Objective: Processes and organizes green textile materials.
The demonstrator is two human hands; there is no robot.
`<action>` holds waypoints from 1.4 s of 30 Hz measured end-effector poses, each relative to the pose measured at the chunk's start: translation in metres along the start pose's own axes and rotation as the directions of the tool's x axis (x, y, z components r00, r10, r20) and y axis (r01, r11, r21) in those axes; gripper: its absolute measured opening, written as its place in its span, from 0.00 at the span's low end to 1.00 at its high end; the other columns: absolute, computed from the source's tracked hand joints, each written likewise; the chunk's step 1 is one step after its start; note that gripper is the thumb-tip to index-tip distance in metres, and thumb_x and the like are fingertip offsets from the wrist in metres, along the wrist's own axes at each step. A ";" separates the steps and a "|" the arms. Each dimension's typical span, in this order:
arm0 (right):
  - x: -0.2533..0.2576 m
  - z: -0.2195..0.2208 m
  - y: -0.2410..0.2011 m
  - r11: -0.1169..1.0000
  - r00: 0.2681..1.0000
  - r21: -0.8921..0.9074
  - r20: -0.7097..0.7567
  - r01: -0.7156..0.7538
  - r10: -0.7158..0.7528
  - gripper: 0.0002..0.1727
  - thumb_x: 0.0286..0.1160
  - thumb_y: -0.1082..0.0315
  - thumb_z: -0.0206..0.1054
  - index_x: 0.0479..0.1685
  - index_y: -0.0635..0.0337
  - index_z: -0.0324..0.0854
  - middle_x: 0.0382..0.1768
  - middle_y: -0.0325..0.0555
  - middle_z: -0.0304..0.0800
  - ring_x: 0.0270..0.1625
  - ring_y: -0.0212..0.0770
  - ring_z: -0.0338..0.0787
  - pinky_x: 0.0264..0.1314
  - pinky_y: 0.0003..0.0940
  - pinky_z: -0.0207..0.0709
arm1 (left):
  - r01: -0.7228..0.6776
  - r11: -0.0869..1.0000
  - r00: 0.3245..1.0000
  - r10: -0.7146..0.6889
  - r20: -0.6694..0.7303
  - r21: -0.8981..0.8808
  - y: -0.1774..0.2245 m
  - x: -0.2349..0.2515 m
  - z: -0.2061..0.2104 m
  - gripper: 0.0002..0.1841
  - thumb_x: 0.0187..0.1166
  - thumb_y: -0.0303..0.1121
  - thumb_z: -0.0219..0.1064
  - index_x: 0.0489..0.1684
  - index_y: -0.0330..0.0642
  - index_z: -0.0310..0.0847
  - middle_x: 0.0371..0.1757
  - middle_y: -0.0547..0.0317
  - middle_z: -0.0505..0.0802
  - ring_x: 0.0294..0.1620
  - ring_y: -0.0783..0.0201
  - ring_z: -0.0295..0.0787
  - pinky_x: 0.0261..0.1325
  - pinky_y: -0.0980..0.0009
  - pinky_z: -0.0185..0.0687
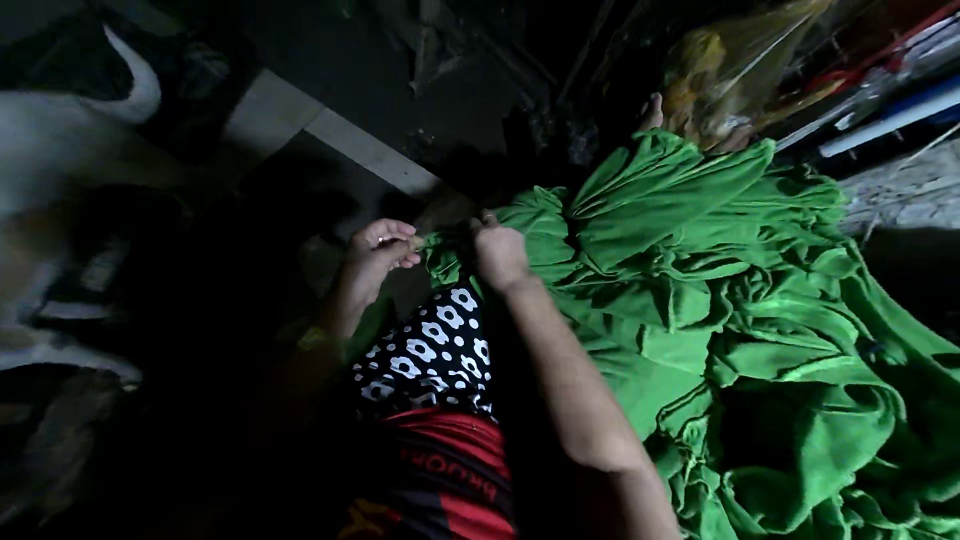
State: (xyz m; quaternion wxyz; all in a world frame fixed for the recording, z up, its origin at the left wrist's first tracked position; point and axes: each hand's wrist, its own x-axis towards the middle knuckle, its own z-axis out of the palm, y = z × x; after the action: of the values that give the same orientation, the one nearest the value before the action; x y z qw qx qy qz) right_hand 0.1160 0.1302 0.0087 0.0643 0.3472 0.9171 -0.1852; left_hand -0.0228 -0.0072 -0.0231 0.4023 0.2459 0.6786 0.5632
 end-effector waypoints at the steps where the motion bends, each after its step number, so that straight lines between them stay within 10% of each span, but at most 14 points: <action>1: 0.005 0.010 -0.008 0.996 1.000 -0.087 0.006 -0.027 0.028 0.19 0.81 0.75 0.61 0.68 0.68 0.81 0.74 0.68 0.78 0.51 0.67 0.93 0.51 0.62 0.85 | 0.012 1.000 1.000 -0.012 0.004 0.007 -0.001 0.000 0.000 0.11 0.81 0.19 0.60 0.58 0.32 0.77 0.46 0.58 0.91 0.35 0.74 0.88 0.44 0.76 0.87; 5: 0.012 0.025 -0.020 0.982 0.994 -0.156 -0.035 -0.111 0.106 0.21 0.81 0.80 0.56 0.70 0.66 0.81 0.78 0.65 0.73 0.46 0.62 0.93 0.48 0.56 0.85 | 0.042 0.998 0.999 -0.041 -0.022 0.054 -0.006 -0.001 -0.001 0.09 0.81 0.20 0.58 0.54 0.32 0.80 0.40 0.60 0.89 0.34 0.75 0.86 0.44 0.77 0.85; 9: 0.015 0.009 -0.002 0.953 0.980 0.299 -0.172 -0.041 0.096 0.16 0.75 0.73 0.67 0.60 0.63 0.88 0.72 0.63 0.81 0.57 0.62 0.91 0.57 0.62 0.84 | 0.051 0.995 0.998 -0.047 -0.053 0.082 -0.008 -0.001 0.003 0.10 0.83 0.22 0.55 0.48 0.32 0.84 0.39 0.60 0.89 0.35 0.76 0.84 0.45 0.78 0.82; 12: 0.006 -0.026 0.021 0.789 0.974 0.603 -0.225 0.114 0.031 0.12 0.80 0.73 0.65 0.56 0.71 0.87 0.58 0.59 0.89 0.60 0.46 0.89 0.67 0.44 0.80 | 0.027 0.997 0.997 -0.023 -0.068 0.066 -0.010 -0.003 0.004 0.10 0.83 0.21 0.55 0.46 0.30 0.84 0.37 0.61 0.89 0.33 0.77 0.84 0.44 0.78 0.83; 16: -0.027 -0.072 0.060 0.789 0.989 0.611 -0.140 0.055 0.040 0.09 0.84 0.71 0.60 0.51 0.65 0.83 0.43 0.40 0.84 0.35 0.24 0.78 0.38 0.24 0.73 | 0.019 0.998 0.998 -0.014 -0.066 0.067 -0.011 -0.003 0.002 0.11 0.84 0.22 0.53 0.47 0.29 0.84 0.36 0.62 0.88 0.32 0.77 0.83 0.44 0.78 0.82; 22: -0.059 -0.045 0.108 0.945 0.998 0.324 -0.011 -0.048 0.055 0.18 0.71 0.79 0.68 0.61 0.76 0.83 0.62 0.71 0.85 0.65 0.63 0.86 0.72 0.59 0.75 | 0.032 0.991 0.999 -0.031 -0.014 0.132 -0.007 -0.007 0.011 0.13 0.86 0.25 0.52 0.47 0.29 0.84 0.37 0.59 0.88 0.33 0.75 0.81 0.45 0.76 0.80; 30: -0.056 -0.038 0.107 0.943 0.999 0.332 -0.040 0.006 0.007 0.20 0.68 0.79 0.71 0.62 0.70 0.79 0.56 0.65 0.87 0.58 0.59 0.89 0.64 0.60 0.79 | -0.263 0.904 0.958 0.202 0.205 0.336 -0.004 -0.016 0.035 0.10 0.82 0.26 0.62 0.53 0.31 0.85 0.47 0.49 0.92 0.40 0.69 0.86 0.49 0.68 0.84; 35: -0.064 -0.041 0.094 0.970 0.994 0.243 -0.106 0.013 0.013 0.19 0.67 0.79 0.70 0.60 0.68 0.83 0.64 0.65 0.84 0.63 0.62 0.87 0.63 0.64 0.78 | -0.285 0.862 0.942 0.171 0.290 0.419 -0.002 -0.003 0.061 0.17 0.86 0.33 0.64 0.66 0.32 0.84 0.62 0.39 0.91 0.64 0.50 0.89 0.73 0.53 0.79; 38: -0.066 -0.035 0.074 0.946 0.957 0.281 -0.280 0.160 -0.079 0.22 0.60 0.75 0.69 0.58 0.68 0.85 0.61 0.63 0.85 0.56 0.60 0.89 0.52 0.63 0.82 | -0.262 0.878 0.933 0.125 0.337 0.400 -0.008 0.005 0.067 0.15 0.85 0.31 0.65 0.60 0.28 0.85 0.57 0.39 0.92 0.57 0.53 0.90 0.66 0.56 0.82; 42: -0.062 -0.020 0.053 0.903 0.997 0.423 -0.023 0.075 -0.073 0.22 0.71 0.71 0.67 0.67 0.64 0.80 0.52 0.61 0.90 0.54 0.59 0.90 0.56 0.65 0.79 | -0.245 0.872 0.932 0.091 0.351 0.425 -0.003 -0.001 0.060 0.11 0.82 0.31 0.69 0.48 0.28 0.88 0.47 0.42 0.93 0.47 0.57 0.89 0.59 0.57 0.83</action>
State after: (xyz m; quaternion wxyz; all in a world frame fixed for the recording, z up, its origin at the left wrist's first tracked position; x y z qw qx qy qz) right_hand 0.1978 0.1360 0.0273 -0.0225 0.3183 0.8678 -0.3810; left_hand 0.0273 0.0248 -0.0278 0.3855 0.4811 0.6942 0.3716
